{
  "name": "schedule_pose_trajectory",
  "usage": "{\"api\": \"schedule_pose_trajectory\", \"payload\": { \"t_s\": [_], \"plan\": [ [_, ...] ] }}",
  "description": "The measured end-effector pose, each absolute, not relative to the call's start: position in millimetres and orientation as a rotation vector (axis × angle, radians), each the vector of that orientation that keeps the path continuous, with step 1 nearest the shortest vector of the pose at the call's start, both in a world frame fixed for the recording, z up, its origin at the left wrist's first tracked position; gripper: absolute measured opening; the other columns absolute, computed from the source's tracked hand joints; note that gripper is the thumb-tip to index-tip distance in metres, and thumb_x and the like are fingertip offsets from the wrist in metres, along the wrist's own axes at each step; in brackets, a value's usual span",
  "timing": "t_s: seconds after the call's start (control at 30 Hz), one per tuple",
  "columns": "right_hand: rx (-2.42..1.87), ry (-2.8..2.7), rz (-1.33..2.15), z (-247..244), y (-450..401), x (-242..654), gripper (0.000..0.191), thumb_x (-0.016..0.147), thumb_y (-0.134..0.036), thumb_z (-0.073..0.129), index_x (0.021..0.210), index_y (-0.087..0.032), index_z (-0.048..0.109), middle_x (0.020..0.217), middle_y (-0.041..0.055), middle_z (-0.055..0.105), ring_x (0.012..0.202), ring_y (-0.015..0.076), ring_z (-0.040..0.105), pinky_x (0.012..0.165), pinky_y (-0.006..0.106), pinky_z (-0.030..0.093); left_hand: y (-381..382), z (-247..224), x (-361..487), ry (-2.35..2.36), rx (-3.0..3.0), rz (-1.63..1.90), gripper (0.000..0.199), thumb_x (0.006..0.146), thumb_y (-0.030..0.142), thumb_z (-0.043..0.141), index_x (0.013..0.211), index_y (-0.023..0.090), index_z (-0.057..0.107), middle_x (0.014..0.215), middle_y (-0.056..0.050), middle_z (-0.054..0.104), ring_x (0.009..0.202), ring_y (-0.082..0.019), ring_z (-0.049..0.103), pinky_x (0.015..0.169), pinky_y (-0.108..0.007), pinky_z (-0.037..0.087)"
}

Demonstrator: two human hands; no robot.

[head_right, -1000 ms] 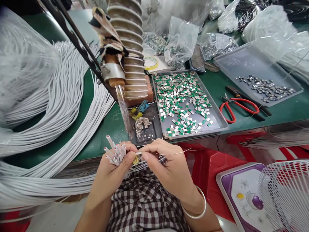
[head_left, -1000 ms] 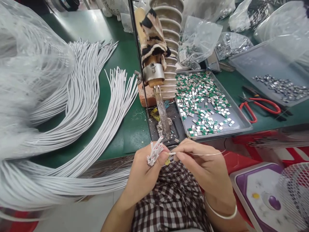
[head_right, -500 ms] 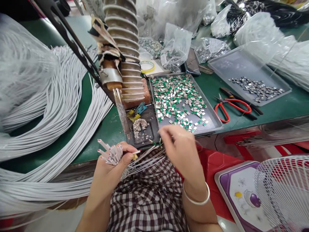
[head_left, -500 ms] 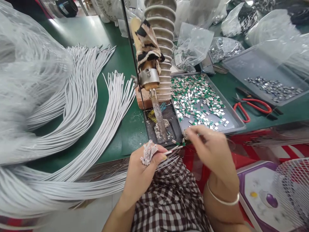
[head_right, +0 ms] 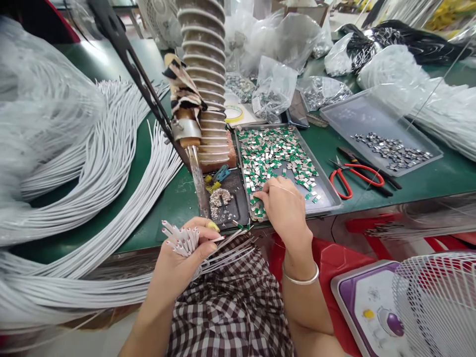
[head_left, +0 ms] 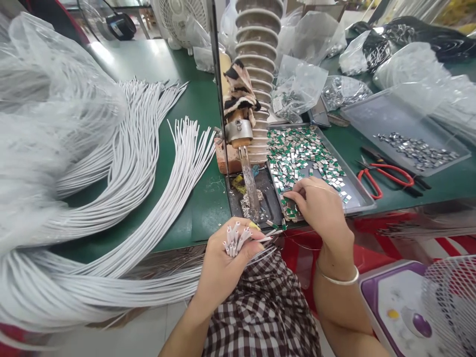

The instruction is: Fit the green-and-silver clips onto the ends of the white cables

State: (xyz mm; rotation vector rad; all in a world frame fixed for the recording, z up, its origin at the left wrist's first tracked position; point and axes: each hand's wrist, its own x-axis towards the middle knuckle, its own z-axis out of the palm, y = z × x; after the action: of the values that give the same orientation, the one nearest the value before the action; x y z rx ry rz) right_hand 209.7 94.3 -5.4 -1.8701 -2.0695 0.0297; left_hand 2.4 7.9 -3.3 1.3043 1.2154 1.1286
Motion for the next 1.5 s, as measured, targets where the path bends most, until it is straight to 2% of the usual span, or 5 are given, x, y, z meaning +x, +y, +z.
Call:
{"api": "schedule_pose_trajectory", "payload": {
  "t_s": [0.3,0.57,1.07,1.23,1.5],
  "plan": [
    [-1.637,-1.666,0.098,3,66,196,0.027,0.091,-0.043,0.062,0.076,-0.020,0.067,0.060,0.0000,0.065,0.052,0.0143,0.055,0.057,0.028,0.038,5,-5,5,1.347,1.124,1.266,0.014,0.086,0.023,0.065,0.074,0.016,0.069,0.073,-0.001,0.064,0.062,-0.012,0.053,0.059,-0.023,0.043],
    [-1.820,-1.908,-0.115,-7,77,200,0.029,0.097,-0.030,0.044,0.088,-0.018,0.069,0.088,0.0113,0.071,0.085,0.0254,0.061,0.072,0.035,0.042,6,-9,5,1.321,1.119,1.203,0.020,0.088,0.028,0.063,0.076,0.014,0.071,0.066,-0.002,0.061,0.061,-0.013,0.049,0.059,-0.025,0.041],
    [-1.836,-2.096,0.021,-11,98,212,0.018,0.086,-0.015,0.050,0.077,-0.018,0.066,0.082,0.0104,0.068,0.080,0.0249,0.061,0.069,0.035,0.042,6,-3,10,1.310,1.117,1.158,0.023,0.086,0.030,0.062,0.070,0.014,0.066,0.067,-0.003,0.061,0.051,-0.009,0.036,0.048,-0.024,0.031],
    [-1.773,-2.062,0.031,-5,91,211,0.029,0.087,-0.011,0.041,0.097,-0.014,0.068,0.089,0.0134,0.069,0.080,0.0242,0.063,0.071,0.035,0.046,7,-2,9,1.330,1.137,1.166,0.027,0.086,0.028,0.061,0.063,0.016,0.059,0.057,0.001,0.050,0.053,-0.011,0.037,0.053,-0.026,0.034],
    [-1.232,-1.398,1.004,16,31,166,0.005,0.088,-0.023,0.065,0.086,-0.020,0.067,0.063,-0.0012,0.068,0.052,0.0116,0.065,0.052,0.022,0.057,11,-2,9,1.285,1.177,1.186,0.022,0.089,0.025,0.059,0.069,0.016,0.063,0.061,0.002,0.052,0.053,-0.009,0.037,0.052,-0.024,0.032]
  ]
}}
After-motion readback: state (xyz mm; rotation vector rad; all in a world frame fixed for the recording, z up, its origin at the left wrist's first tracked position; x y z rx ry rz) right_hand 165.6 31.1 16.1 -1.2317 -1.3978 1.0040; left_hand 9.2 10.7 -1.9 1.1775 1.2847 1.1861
